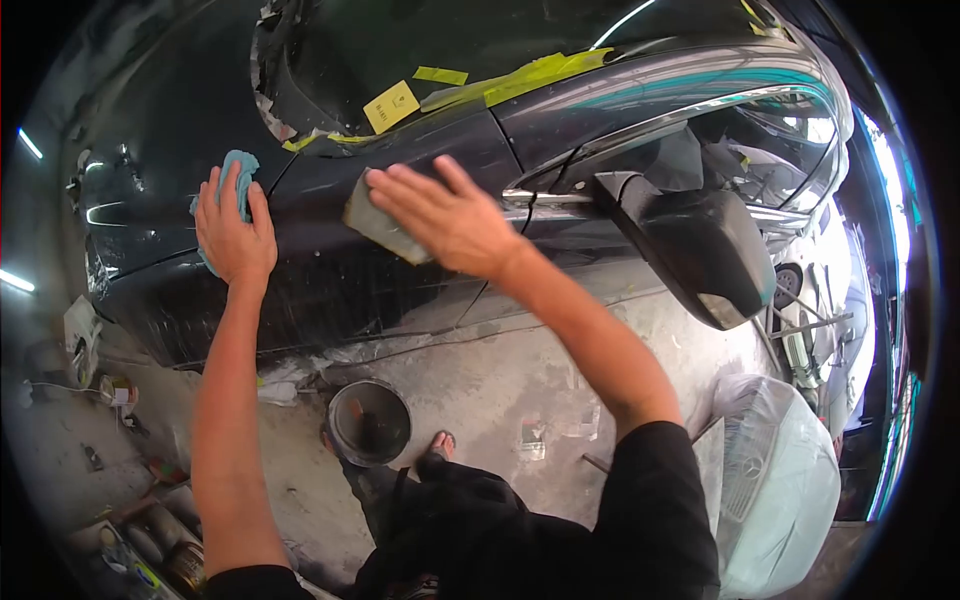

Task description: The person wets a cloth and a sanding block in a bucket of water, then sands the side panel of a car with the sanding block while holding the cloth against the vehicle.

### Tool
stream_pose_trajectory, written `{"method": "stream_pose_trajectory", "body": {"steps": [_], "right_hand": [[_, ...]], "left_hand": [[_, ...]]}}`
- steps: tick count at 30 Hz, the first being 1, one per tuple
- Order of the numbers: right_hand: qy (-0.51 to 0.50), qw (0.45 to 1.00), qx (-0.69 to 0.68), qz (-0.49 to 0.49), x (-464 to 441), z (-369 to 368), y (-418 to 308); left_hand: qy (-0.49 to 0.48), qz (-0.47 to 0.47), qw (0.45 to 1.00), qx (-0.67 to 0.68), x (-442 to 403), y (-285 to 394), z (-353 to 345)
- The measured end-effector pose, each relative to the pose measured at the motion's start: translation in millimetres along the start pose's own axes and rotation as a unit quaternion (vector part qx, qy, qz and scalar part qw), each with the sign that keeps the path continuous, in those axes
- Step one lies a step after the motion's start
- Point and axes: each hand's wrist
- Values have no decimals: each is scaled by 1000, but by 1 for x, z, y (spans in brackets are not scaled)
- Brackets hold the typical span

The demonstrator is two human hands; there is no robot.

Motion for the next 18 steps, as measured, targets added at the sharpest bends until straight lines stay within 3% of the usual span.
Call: {"method": "stream_pose_trajectory", "body": {"steps": [3,6,9,12,15,18], "right_hand": [[-23,995,62,-75,43,21,49],[-20,987,77,-138,55,17,37],[11,991,-12,-135,18,-2,-1],[-12,999,-4,-42,4,14,8],[-6,994,44,-99,33,39,53],[-22,986,49,-158,20,42,30]], "left_hand": [[-5,4,1000,12,2,-3,1],[-4,15,1000,12,7,-9,1],[-2,7,1000,10,2,-3,2],[-5,4,1000,-2,2,2,2],[-1,1,1000,11,1,-1,2],[3,4,1000,12,5,-7,2]]}}
Point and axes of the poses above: each hand's wrist, its own x-axis away from the middle knuckle, its own z-axis out of the back of the hand, y = z × x, and after that the axes turned 10 degrees about x, right-handed
